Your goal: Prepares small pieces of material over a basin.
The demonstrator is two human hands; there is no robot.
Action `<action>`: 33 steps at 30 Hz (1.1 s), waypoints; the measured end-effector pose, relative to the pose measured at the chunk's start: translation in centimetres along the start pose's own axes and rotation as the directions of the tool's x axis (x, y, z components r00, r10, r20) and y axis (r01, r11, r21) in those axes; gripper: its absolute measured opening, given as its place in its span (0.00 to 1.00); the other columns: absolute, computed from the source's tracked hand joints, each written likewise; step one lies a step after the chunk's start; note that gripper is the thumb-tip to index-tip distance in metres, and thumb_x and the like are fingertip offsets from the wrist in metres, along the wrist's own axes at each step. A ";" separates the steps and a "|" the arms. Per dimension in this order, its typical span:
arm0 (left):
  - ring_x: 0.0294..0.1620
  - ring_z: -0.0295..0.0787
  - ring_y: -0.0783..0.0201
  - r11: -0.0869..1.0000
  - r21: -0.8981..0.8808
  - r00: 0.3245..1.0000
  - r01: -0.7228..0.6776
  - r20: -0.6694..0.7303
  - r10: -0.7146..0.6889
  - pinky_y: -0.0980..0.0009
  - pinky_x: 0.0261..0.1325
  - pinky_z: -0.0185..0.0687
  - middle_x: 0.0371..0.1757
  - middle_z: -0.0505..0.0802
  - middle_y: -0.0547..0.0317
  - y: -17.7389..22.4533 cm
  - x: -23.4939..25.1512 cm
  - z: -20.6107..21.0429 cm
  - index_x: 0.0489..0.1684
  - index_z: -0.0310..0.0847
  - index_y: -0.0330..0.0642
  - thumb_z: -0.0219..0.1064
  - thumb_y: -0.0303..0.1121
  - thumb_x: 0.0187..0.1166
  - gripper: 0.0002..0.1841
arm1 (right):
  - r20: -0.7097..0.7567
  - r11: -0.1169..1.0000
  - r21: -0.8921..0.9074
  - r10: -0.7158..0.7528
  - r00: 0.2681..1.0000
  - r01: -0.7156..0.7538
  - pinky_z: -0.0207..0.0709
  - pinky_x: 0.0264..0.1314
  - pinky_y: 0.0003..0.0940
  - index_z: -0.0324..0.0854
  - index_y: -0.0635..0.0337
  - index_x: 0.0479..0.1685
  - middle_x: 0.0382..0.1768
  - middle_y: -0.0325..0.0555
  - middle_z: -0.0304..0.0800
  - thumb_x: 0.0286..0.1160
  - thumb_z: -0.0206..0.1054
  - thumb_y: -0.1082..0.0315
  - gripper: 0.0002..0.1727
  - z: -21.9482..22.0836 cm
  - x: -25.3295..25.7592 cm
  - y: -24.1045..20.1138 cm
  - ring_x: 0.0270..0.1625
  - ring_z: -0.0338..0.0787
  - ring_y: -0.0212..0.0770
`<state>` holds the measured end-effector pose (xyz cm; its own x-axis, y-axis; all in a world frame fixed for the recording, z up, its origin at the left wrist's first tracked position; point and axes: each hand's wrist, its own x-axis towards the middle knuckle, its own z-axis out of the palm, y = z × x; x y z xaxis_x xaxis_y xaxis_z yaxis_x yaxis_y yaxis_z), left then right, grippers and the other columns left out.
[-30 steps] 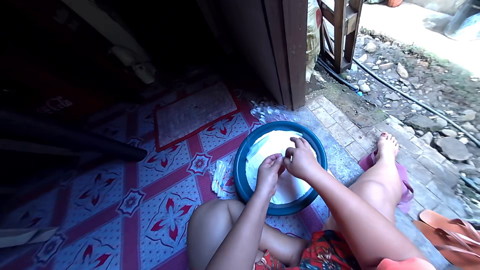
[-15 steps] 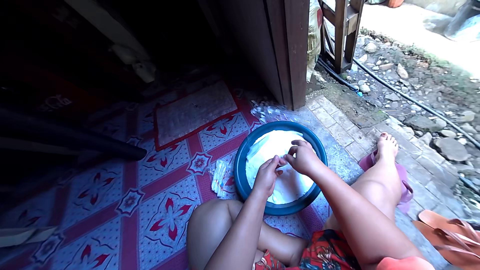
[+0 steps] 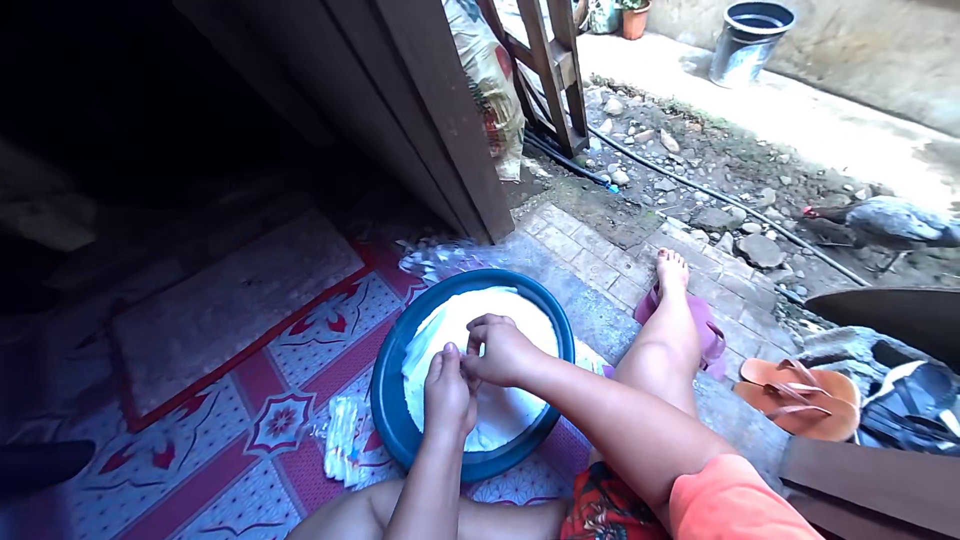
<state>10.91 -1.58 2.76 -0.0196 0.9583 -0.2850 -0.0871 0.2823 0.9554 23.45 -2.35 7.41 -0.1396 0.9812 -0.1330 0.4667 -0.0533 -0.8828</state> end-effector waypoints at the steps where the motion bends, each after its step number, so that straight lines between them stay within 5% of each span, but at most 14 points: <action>1: 0.30 0.82 0.69 0.999 -0.013 0.999 0.041 -0.007 -0.041 0.67 0.39 0.85 0.33 0.81 0.61 0.1 0.1 0.0 0.48 0.70 0.43 0.44 0.44 0.96 0.16 | -0.026 0.999 0.011 -0.032 0.999 0.032 0.69 0.74 0.62 0.87 0.69 0.38 0.74 0.62 0.78 0.74 0.69 0.67 0.11 0.2 0.0 0.1 0.78 0.74 0.61; 4: 0.27 0.81 0.67 0.988 -0.009 0.988 0.154 -0.015 -0.154 0.68 0.32 0.82 0.32 0.82 0.60 -0.1 0.5 -0.1 0.51 0.72 0.45 0.45 0.45 0.96 0.16 | -0.065 0.996 0.034 -0.080 0.995 0.082 0.69 0.76 0.60 0.86 0.70 0.41 0.77 0.63 0.74 0.77 0.66 0.69 0.10 0.4 -0.1 0.0 0.78 0.74 0.62; 9: 0.14 0.63 0.73 0.984 0.060 0.982 0.166 0.084 -0.170 0.77 0.18 0.60 0.22 0.76 0.67 -0.5 -0.1 -0.2 0.41 0.74 0.48 0.46 0.38 0.94 0.13 | -0.147 0.997 0.065 -0.037 0.989 0.047 0.69 0.78 0.55 0.84 0.73 0.49 0.74 0.66 0.77 0.81 0.59 0.73 0.12 -0.4 0.2 -0.3 0.77 0.77 0.60; 12: 0.12 0.56 0.78 0.990 0.119 0.960 0.077 0.259 -0.106 0.81 0.16 0.55 0.17 0.66 0.75 0.8 -1.5 0.0 0.52 0.71 0.47 0.40 0.37 0.95 0.13 | -0.205 0.995 0.096 0.022 0.979 -0.002 0.72 0.77 0.53 0.83 0.75 0.59 0.65 0.69 0.83 0.87 0.58 0.71 0.16 -0.7 1.4 0.7 0.70 0.83 0.59; 15: 0.13 0.55 0.80 0.986 0.165 0.915 -0.030 0.402 -0.039 0.82 0.18 0.55 0.17 0.64 0.78 1.3 -2.3 -0.2 0.52 0.71 0.46 0.38 0.37 0.94 0.14 | -0.235 0.965 0.254 0.126 0.964 -0.064 0.82 0.58 0.45 0.78 0.70 0.60 0.51 0.57 0.90 0.93 0.52 0.66 0.15 -1.7 1.7 1.6 0.49 0.91 0.46; 17: 0.14 0.56 0.81 0.978 0.180 0.883 -0.106 0.469 0.010 0.82 0.19 0.55 0.18 0.65 0.79 0.7 -2.4 -0.5 0.50 0.71 0.48 0.39 0.37 0.93 0.13 | -0.250 0.905 0.423 0.169 0.953 -0.050 0.78 0.39 0.33 0.73 0.65 0.58 0.38 0.46 0.92 0.95 0.48 0.66 0.13 -2.3 1.5 1.9 0.29 0.84 0.32; 20: 0.17 0.59 0.79 0.946 0.245 0.866 -0.212 0.496 0.066 0.80 0.23 0.59 0.19 0.66 0.76 -0.6 -3.0 -0.8 0.47 0.73 0.46 0.43 0.37 0.93 0.13 | -0.380 0.800 0.589 0.152 0.912 0.112 0.72 0.29 0.27 0.72 0.63 0.54 0.27 0.40 0.87 0.92 0.50 0.69 0.08 -2.9 0.7 2.2 0.21 0.76 0.28; 25: 0.22 0.66 0.79 0.856 0.223 0.786 -0.466 0.549 0.285 0.80 0.29 0.66 0.22 0.70 0.74 -3.0 -4.1 -0.8 0.46 0.77 0.43 0.45 0.36 0.94 0.14 | -0.479 0.709 0.599 -0.055 0.876 0.372 0.68 0.27 0.20 0.73 0.57 0.43 0.21 0.34 0.80 0.87 0.53 0.73 0.05 -3.4 -1.4 1.0 0.21 0.74 0.24; 30: 0.31 0.79 0.74 0.696 0.129 0.549 -0.706 0.721 0.423 0.76 0.41 0.79 0.30 0.80 0.61 -4.1 -3.7 -2.7 0.48 0.79 0.36 0.43 0.48 0.96 0.25 | -0.424 0.718 0.423 -0.382 0.821 0.552 0.74 0.31 0.21 0.79 0.53 0.45 0.26 0.33 0.82 0.89 0.56 0.69 0.07 -5.1 -5.4 -1.4 0.27 0.79 0.25; 33: 0.30 0.80 0.71 0.659 0.122 0.495 -0.742 0.762 0.417 0.74 0.38 0.80 0.28 0.81 0.59 -4.0 -3.6 -3.6 0.45 0.79 0.39 0.41 0.54 0.94 0.28 | -0.459 0.634 0.392 -0.493 0.739 0.666 0.78 0.33 0.22 0.82 0.52 0.49 0.29 0.35 0.84 0.89 0.58 0.67 0.07 -6.9 -7.8 -2.6 0.29 0.81 0.26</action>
<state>7.79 -6.30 -0.32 0.7130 0.6256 0.3166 0.0785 -0.5200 0.8506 29.33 -8.56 13.86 0.0679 0.8366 0.5436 -0.1390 0.5475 -0.8252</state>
